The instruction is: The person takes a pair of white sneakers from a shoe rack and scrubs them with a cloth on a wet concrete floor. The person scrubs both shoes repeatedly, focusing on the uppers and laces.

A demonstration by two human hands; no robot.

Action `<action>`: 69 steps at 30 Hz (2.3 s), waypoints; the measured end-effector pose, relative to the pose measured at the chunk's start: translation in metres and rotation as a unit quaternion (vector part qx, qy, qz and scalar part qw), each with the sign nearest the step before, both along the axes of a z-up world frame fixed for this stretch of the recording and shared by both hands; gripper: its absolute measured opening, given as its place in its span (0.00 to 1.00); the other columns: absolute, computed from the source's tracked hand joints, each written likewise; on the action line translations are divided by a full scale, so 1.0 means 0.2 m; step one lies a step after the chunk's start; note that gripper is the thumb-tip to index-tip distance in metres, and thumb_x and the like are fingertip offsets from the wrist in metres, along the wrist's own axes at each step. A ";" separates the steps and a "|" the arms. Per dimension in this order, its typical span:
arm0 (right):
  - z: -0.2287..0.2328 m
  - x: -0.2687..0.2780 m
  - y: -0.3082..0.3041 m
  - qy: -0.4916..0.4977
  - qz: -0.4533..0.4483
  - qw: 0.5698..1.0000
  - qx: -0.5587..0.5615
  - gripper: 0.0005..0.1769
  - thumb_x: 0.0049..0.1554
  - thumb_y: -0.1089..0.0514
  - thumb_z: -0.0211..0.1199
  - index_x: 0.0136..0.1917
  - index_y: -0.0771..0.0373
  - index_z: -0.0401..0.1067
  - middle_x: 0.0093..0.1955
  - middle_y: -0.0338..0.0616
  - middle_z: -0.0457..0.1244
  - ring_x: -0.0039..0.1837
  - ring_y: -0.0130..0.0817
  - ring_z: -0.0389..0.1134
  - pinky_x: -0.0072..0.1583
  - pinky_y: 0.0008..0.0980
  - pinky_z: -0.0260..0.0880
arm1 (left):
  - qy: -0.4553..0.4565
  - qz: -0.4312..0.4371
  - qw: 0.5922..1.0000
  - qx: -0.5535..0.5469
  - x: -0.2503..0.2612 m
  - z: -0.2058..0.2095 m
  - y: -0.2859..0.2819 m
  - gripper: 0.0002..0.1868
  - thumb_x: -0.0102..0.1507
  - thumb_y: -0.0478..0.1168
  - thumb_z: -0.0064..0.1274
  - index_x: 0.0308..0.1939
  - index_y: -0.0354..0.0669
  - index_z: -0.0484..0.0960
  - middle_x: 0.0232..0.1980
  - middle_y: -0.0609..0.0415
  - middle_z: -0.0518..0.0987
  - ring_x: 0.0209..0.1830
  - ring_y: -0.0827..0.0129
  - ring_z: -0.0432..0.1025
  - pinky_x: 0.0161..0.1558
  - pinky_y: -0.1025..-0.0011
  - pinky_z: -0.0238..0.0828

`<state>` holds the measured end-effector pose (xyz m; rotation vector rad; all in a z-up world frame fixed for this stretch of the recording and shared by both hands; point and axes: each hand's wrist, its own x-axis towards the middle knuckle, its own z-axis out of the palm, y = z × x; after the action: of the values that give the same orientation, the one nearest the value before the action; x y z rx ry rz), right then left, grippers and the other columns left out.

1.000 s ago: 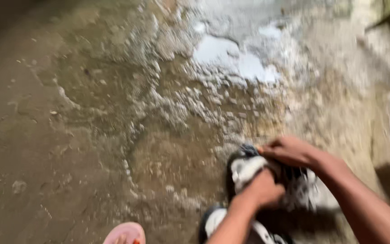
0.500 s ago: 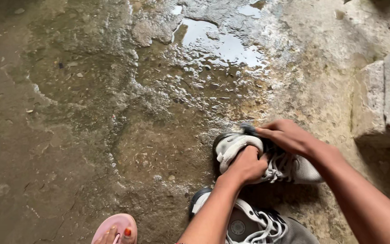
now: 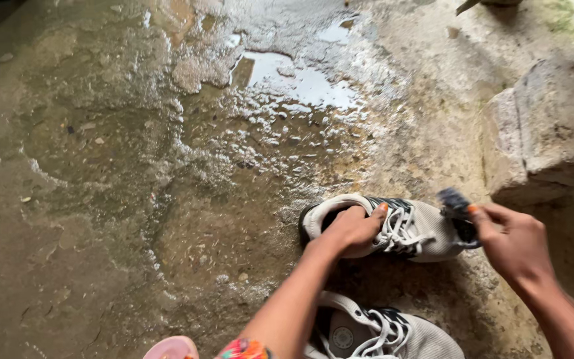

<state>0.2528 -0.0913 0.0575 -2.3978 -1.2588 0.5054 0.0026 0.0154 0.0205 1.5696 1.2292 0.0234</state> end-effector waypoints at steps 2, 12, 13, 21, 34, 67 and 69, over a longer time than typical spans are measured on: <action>-0.02 0.01 -0.03 0.135 -0.041 0.978 0.153 0.14 0.68 0.60 0.60 0.63 0.68 0.77 0.55 0.55 0.71 0.53 0.38 0.71 0.56 0.35 0.70 | 0.038 -0.070 0.997 -0.002 -0.03 0.13 0.00 0.46 0.68 0.72 0.38 0.51 0.23 0.80 0.56 0.29 0.79 0.60 0.42 0.73 0.60 0.54 0.67; -0.17 0.05 -0.14 0.188 -0.074 0.916 0.347 0.19 0.74 0.59 0.54 0.52 0.81 0.73 0.43 0.41 0.59 0.46 0.25 0.53 0.45 0.30 0.53 | -0.014 -0.297 0.930 0.215 -0.29 0.28 0.19 0.14 0.51 0.46 0.60 0.38 0.47 0.90 0.37 0.46 0.86 0.37 0.55 0.80 0.40 0.60 0.77; -0.16 0.03 -0.14 0.231 -0.088 0.900 0.359 0.16 0.73 0.60 0.53 0.54 0.78 0.73 0.45 0.39 0.61 0.47 0.23 0.56 0.47 0.27 0.56 | -0.022 -0.290 0.938 0.189 -0.30 0.29 0.20 0.14 0.51 0.48 0.64 0.37 0.47 0.89 0.37 0.47 0.85 0.36 0.56 0.80 0.40 0.60 0.77; -0.23 -0.16 -0.09 0.190 -0.129 0.884 0.408 0.13 0.73 0.61 0.53 0.58 0.74 0.74 0.49 0.41 0.67 0.52 0.25 0.65 0.55 0.25 0.63 | -0.009 -0.369 0.902 0.222 -0.33 0.28 0.31 0.12 0.51 0.37 0.57 0.39 0.48 0.89 0.34 0.46 0.85 0.32 0.54 0.79 0.36 0.59 0.75; -0.32 -0.48 0.24 -0.286 0.358 0.826 0.327 0.30 0.60 0.56 0.50 0.75 0.58 0.59 0.78 0.45 0.53 0.79 0.42 0.52 0.73 0.44 0.53 | -0.072 -0.194 0.915 0.345 -0.38 0.05 0.55 0.15 0.62 0.38 0.52 0.50 0.50 0.88 0.43 0.51 0.86 0.43 0.59 0.78 0.50 0.62 0.74; -0.22 -0.39 0.06 -0.408 0.174 0.894 -0.057 0.31 0.59 0.49 0.52 0.76 0.41 0.61 0.75 0.23 0.59 0.72 0.25 0.61 0.81 0.59 0.42 | -0.027 -0.162 0.938 0.304 -0.32 0.01 0.30 0.11 0.60 0.42 0.58 0.45 0.53 0.89 0.48 0.58 0.83 0.58 0.58 0.66 0.75 0.38 0.29; -0.30 -0.33 -0.03 -0.302 0.121 0.945 0.045 0.23 0.58 0.49 0.57 0.67 0.42 0.71 0.66 0.30 0.66 0.68 0.28 0.68 0.81 0.47 0.51 | -0.014 -0.176 0.935 0.307 -0.32 0.04 0.23 0.12 0.59 0.40 0.58 0.46 0.55 0.89 0.47 0.59 0.83 0.59 0.59 0.66 0.75 0.38 0.27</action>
<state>0.1876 -0.0971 -0.0028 -2.4130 -1.7920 -0.2553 -0.0614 0.0606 0.0290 2.3081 0.9426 0.2156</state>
